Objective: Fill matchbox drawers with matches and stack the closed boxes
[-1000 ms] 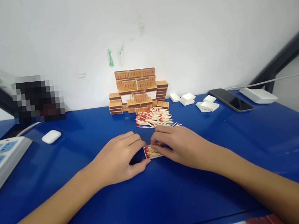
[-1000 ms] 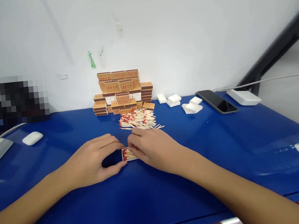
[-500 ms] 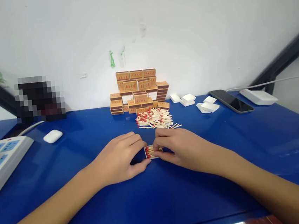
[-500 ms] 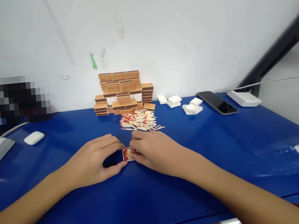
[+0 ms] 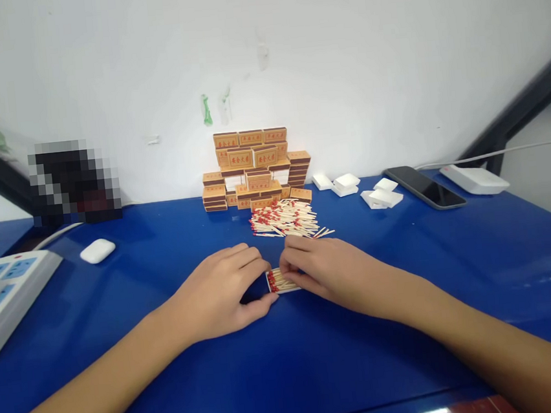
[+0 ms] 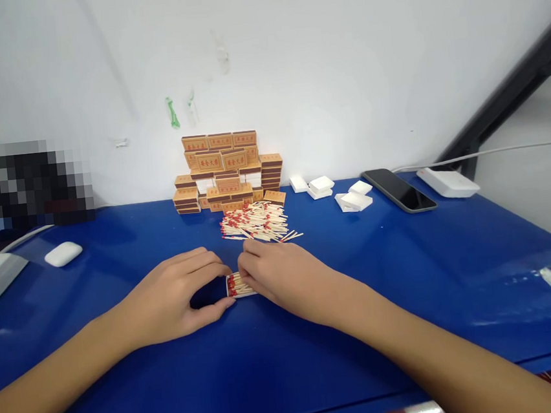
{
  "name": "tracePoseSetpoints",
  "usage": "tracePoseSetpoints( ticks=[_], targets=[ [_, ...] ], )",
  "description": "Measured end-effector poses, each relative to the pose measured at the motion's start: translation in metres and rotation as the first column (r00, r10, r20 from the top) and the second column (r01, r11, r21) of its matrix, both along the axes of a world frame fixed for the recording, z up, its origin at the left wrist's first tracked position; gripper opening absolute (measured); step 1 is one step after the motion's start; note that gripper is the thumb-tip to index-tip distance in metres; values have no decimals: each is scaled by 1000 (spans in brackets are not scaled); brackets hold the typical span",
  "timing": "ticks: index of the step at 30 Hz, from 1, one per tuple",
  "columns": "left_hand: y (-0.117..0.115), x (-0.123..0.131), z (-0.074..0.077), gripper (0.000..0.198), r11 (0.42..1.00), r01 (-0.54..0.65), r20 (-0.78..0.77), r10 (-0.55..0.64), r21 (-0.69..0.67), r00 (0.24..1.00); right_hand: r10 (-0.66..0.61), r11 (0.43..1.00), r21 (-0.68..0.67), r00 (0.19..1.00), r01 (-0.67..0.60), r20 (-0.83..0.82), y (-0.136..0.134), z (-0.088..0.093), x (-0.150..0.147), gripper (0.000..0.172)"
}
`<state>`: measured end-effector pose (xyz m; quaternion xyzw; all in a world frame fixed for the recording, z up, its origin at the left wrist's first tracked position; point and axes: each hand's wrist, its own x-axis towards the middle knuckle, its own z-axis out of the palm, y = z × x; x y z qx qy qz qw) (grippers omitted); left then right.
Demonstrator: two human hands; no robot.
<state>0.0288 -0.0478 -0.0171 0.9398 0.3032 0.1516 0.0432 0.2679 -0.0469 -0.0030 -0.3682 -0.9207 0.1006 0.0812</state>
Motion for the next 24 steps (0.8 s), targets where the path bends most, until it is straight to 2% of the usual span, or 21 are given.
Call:
tracePoseSetpoints(
  ticks=[4,8,24],
  targets=[
    [0,0,0,22,1000,-5,6,5,-7,1000,31,999,-30,999,-32,-37,-1,-1,2,15],
    [-1,0,0,21,1000,-14,-1,14,-15,1000,1,1000,-11,996,-2,-91,0,-2,5,17],
    [0,-1,0,23,1000,-16,-8,16,-15,1000,-11,1000,-19,997,9,-82,3,-4,8,15]
  ],
)
